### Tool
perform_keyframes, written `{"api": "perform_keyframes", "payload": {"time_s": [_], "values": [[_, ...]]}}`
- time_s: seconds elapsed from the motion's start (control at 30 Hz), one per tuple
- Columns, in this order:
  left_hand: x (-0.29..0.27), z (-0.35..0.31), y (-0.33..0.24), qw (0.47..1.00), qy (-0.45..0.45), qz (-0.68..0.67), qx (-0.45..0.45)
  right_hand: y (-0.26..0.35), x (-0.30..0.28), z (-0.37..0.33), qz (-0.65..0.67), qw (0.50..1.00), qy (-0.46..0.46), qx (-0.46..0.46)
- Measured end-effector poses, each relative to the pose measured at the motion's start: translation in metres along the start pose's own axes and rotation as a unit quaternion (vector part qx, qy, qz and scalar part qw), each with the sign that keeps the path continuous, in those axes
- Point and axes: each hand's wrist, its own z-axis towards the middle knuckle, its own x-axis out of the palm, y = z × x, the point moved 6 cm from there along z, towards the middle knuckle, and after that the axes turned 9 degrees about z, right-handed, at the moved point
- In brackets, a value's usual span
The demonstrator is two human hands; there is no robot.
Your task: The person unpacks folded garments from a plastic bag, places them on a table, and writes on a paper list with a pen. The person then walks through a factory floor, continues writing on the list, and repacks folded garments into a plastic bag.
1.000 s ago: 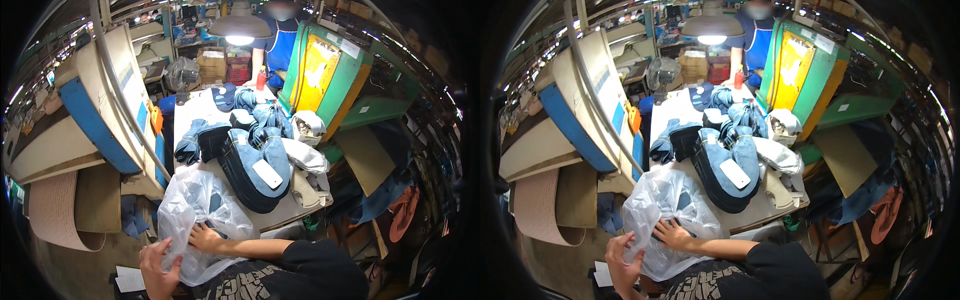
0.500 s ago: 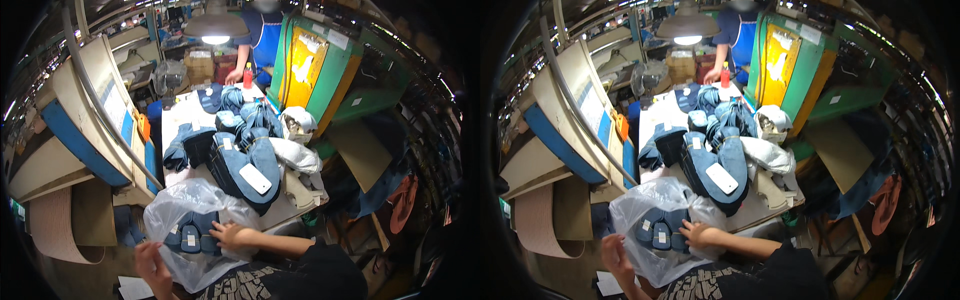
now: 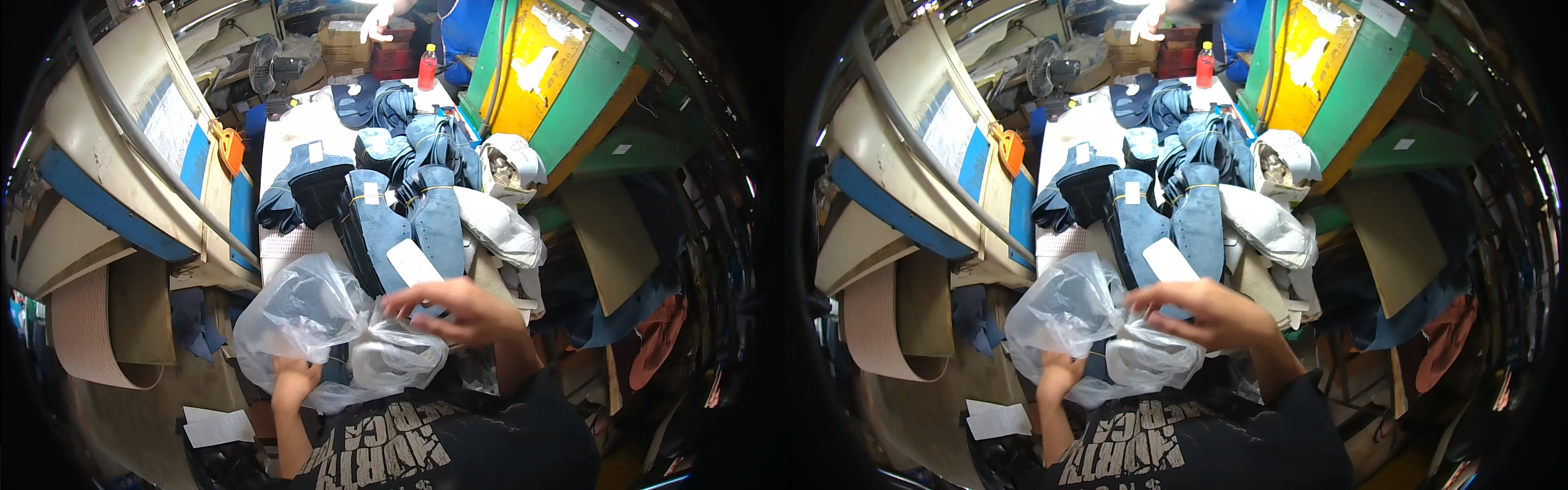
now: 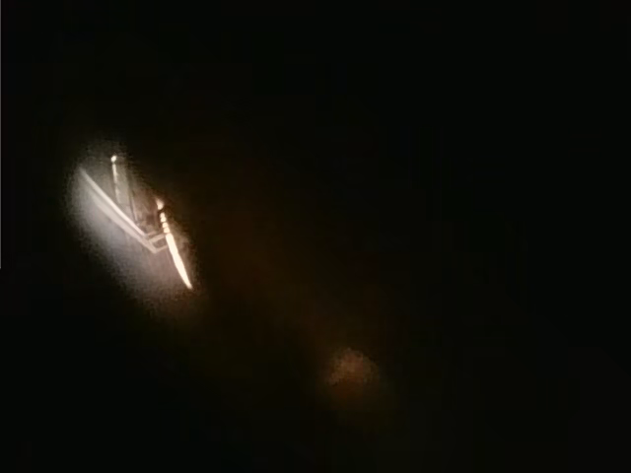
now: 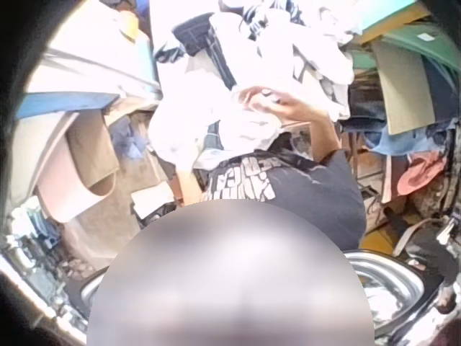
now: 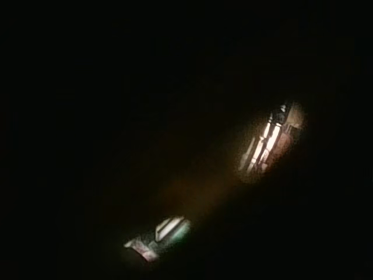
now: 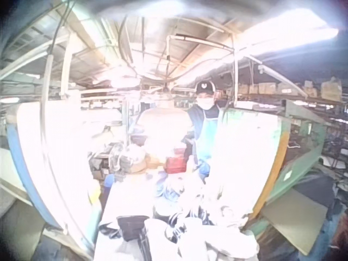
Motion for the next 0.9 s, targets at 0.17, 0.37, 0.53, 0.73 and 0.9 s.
{"api": "perform_keyframes", "payload": {"time_s": [0.17,0.37,0.53,0.73,0.9], "values": [[0.058,0.015,-0.014,0.994,-0.076,0.058,-0.059,-0.034,-0.042,-0.006,-0.317,0.929,-0.118,0.149],[0.055,0.018,-0.001,0.997,-0.008,0.058,-0.053,-0.051,-0.030,-0.005,-0.466,0.862,-0.082,0.179],[0.039,-0.030,0.086,0.856,-0.159,-0.420,-0.257,-0.069,-0.029,0.023,-0.473,0.855,-0.046,0.210],[0.050,-0.149,0.168,0.600,-0.466,-0.508,-0.406,-0.074,-0.031,0.014,-0.438,0.873,-0.084,0.198],[0.061,-0.222,0.185,0.713,-0.290,-0.011,-0.639,-0.077,-0.026,0.003,-0.462,0.872,-0.082,0.140]]}}
